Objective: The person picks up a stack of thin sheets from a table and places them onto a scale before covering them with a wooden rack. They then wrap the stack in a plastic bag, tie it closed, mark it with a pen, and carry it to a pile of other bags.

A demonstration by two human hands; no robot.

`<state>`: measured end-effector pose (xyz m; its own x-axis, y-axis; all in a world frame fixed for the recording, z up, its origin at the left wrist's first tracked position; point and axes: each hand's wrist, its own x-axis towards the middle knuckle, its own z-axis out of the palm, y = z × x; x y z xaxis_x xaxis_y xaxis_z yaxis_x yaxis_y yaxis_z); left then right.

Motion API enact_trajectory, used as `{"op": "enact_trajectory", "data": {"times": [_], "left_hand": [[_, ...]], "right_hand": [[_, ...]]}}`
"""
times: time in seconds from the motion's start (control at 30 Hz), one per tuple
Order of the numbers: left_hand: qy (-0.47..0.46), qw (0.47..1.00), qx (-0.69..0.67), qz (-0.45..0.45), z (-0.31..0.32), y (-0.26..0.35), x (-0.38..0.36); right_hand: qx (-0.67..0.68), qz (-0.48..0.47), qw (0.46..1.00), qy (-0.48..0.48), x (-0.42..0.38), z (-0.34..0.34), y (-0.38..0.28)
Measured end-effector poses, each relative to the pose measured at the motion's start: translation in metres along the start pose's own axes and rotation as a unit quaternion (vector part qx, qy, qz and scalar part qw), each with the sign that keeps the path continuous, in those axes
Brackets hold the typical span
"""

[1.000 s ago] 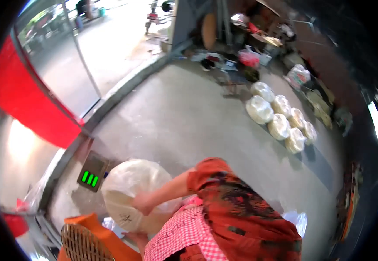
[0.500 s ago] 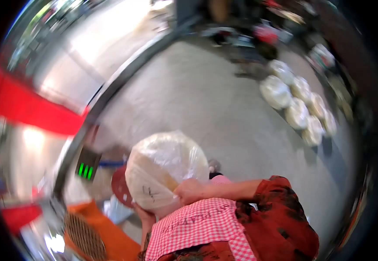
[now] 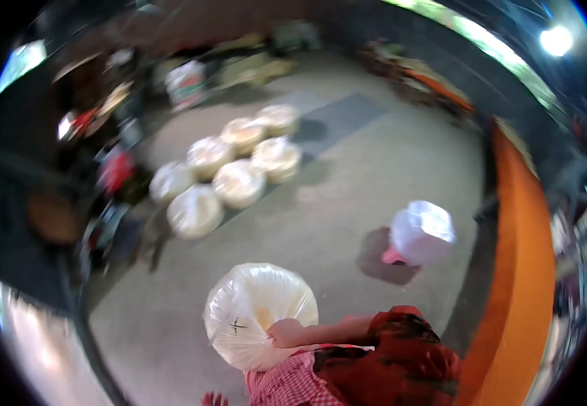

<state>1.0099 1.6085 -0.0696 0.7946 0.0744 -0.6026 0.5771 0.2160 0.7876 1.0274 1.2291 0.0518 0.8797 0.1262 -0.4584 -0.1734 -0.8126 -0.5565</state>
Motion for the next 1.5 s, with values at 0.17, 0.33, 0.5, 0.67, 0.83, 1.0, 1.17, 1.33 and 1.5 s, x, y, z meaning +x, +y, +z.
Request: {"op": "enact_trajectory", "data": {"times": [0.17,0.33,0.5,0.67,0.83,1.0,1.17,1.33,1.5], "left_hand": [[-0.121,0.984,0.112,-0.062,0.170,0.093,0.141],[-0.216,0.954,0.186,-0.093,0.292,0.170,0.265],[-0.180,0.952,0.241,-0.061,0.337,0.246,0.433],[-0.148,0.957,0.223,0.111,0.355,0.429,0.663],[-0.232,0.898,0.289,0.240,0.714,0.471,0.609],[-0.418,0.757,0.474,0.166,0.895,0.329,0.525],[-0.487,0.699,0.515,0.099,0.966,0.213,0.477],[-0.383,0.785,0.488,-0.015,0.984,0.149,0.560],[-0.078,0.714,0.693,-0.066,0.969,0.136,0.649]], "right_hand": [[0.082,0.180,0.962,0.187,0.039,-0.083,0.097],[0.159,0.385,0.877,0.240,0.045,-0.178,0.142],[0.300,0.486,0.739,0.357,0.029,-0.218,0.212],[0.464,0.423,0.622,0.468,0.039,-0.235,0.251],[0.384,0.504,0.551,0.543,0.063,-0.290,0.358],[0.500,0.472,0.485,0.540,0.079,-0.322,0.433],[0.468,0.512,0.558,0.456,0.107,-0.422,0.527],[0.417,0.546,0.630,0.362,0.161,-0.488,0.687],[0.400,0.597,0.637,0.278,0.228,-0.602,0.837]]}}
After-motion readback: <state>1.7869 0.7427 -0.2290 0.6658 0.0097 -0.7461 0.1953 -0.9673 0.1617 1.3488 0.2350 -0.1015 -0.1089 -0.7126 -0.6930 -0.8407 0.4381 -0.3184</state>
